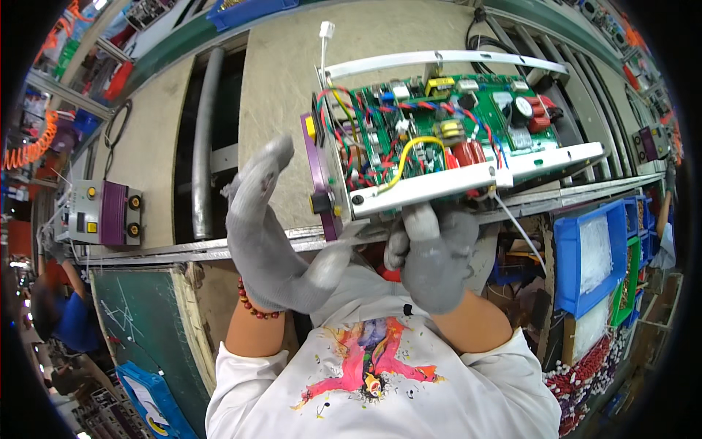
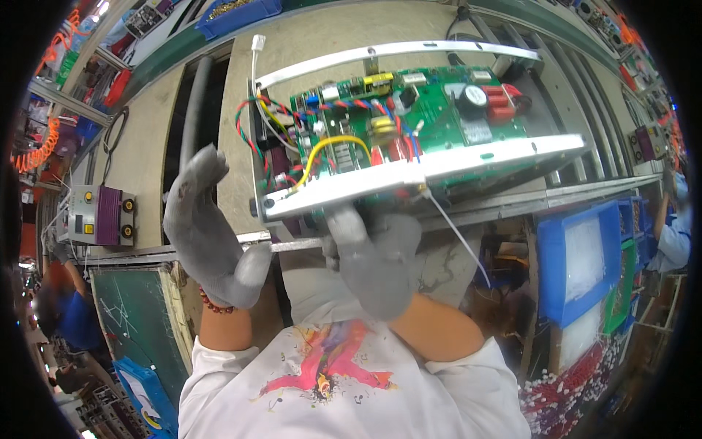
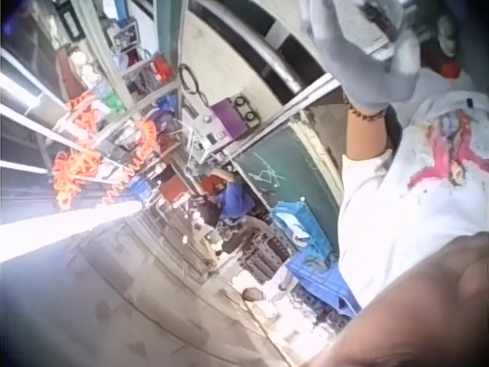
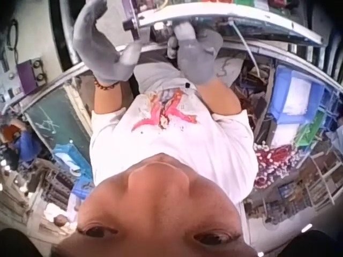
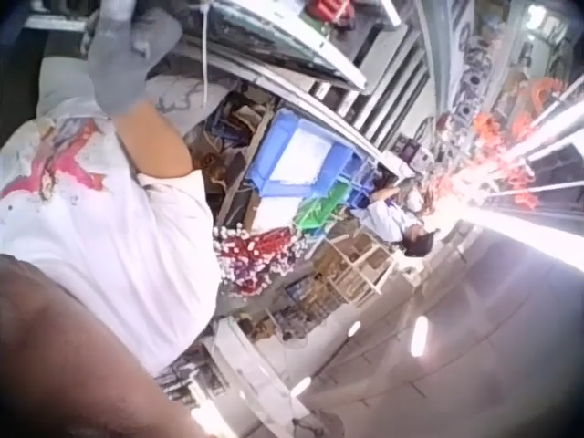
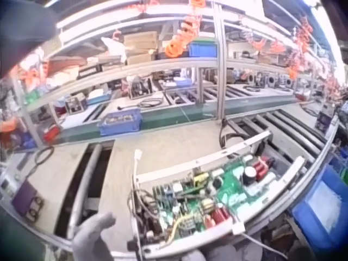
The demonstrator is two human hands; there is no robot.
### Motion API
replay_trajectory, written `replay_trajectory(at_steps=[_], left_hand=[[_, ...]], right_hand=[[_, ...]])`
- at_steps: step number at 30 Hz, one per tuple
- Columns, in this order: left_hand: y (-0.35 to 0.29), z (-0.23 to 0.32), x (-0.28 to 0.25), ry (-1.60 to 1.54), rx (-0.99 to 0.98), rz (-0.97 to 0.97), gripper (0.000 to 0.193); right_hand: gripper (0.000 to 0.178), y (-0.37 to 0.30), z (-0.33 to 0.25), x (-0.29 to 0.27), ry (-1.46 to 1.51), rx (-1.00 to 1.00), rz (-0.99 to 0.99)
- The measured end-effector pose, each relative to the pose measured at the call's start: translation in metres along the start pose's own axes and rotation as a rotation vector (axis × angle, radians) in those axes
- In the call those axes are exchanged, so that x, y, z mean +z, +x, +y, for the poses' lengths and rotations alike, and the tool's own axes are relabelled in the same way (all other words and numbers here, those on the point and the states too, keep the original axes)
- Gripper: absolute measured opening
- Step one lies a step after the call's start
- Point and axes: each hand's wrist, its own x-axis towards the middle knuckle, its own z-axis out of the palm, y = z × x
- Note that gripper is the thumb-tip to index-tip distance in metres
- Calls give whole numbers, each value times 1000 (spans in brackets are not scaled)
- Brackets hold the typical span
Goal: Connecting wires and organizing components inside an electronic enclosure on an assembly line.
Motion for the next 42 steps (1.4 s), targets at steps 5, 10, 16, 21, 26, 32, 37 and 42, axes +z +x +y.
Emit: replay_trajectory(at_steps=[5,10,16,21,26,32,37,42], left_hand=[[10,-5,-7,-95,-223,59,71],[64,-12,-4,110,-555,-37,54],[116,-48,-4,-98,-665,-223,29],[110,-39,-17,-146,-518,-160,23],[92,-21,-20,-183,-619,58,19],[82,-35,-20,-107,-590,76,21],[91,-44,-11,100,-587,26,25],[82,-3,-22,77,-264,-80,52]], right_hand=[[37,8,1,-15,-415,20,-117],[34,3,-51,-73,-866,-334,-760],[22,-7,-190,-105,-1189,-411,-1235],[21,44,-200,8,-1489,-1043,-562],[24,128,-146,59,-1550,-960,-938],[17,120,-146,70,-1341,-959,-1160],[19,125,-144,63,-1101,-1065,-1310],[28,125,-156,65,-997,-947,-994]])
